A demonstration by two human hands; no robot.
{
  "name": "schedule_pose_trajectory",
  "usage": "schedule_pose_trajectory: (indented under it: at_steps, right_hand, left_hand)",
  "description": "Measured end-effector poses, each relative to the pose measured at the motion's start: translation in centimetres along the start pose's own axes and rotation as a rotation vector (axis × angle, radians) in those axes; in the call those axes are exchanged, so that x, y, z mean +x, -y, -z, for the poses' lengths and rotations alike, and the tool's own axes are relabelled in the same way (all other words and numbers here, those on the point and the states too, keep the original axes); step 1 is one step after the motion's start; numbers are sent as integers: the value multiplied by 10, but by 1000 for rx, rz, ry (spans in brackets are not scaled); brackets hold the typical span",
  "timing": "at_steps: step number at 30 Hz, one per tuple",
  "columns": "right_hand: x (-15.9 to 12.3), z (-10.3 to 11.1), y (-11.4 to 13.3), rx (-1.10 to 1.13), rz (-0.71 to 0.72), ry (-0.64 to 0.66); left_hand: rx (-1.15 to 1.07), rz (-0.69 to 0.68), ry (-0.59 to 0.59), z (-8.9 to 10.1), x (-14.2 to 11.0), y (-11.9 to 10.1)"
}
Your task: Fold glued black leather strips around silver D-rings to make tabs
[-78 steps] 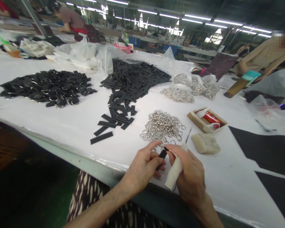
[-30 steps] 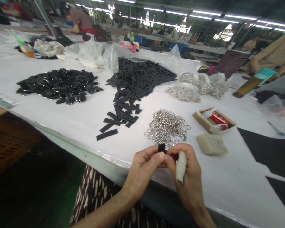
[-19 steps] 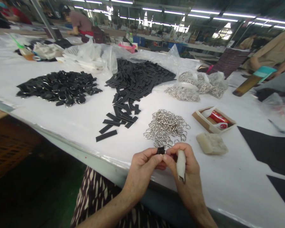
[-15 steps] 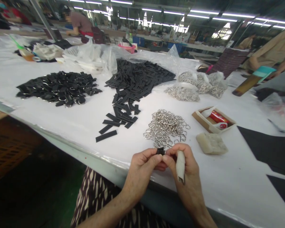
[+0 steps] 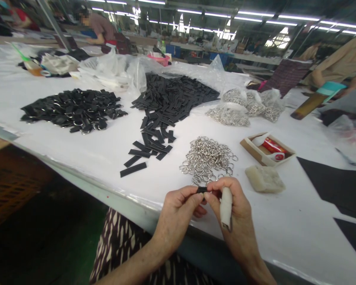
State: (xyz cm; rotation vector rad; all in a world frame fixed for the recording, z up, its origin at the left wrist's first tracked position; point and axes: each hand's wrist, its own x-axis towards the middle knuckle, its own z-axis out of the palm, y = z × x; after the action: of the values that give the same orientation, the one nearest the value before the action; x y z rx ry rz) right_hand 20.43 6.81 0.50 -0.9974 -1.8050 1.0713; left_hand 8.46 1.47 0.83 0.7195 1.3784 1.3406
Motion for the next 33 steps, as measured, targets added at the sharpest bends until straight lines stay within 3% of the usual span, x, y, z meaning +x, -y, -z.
schedule_pose_trajectory:
  at_steps: [6,8,11,13,19,33]
  right_hand:
    - [-3,-2,-2,-18,3,-8]
    - [-4,-3,-1,-24,-14,-6]
    - [-3,-3,2,-40,-55,1]
    - [-3,-3,3,-38,-83,6]
    - [-3,-3,4,-18,-120,17]
    - [-3,-1,6,-15,-86,14]
  left_hand:
    - [308,-206,-62,7,2,-5]
    - [276,-128,-38,6,2,-7]
    - [94,97,50,3,2,-9]
    - [-25,151,90,2,2,-10]
    - [-102,95,48,3,2,-7]
    - [-121,126,3,3,2,-5]
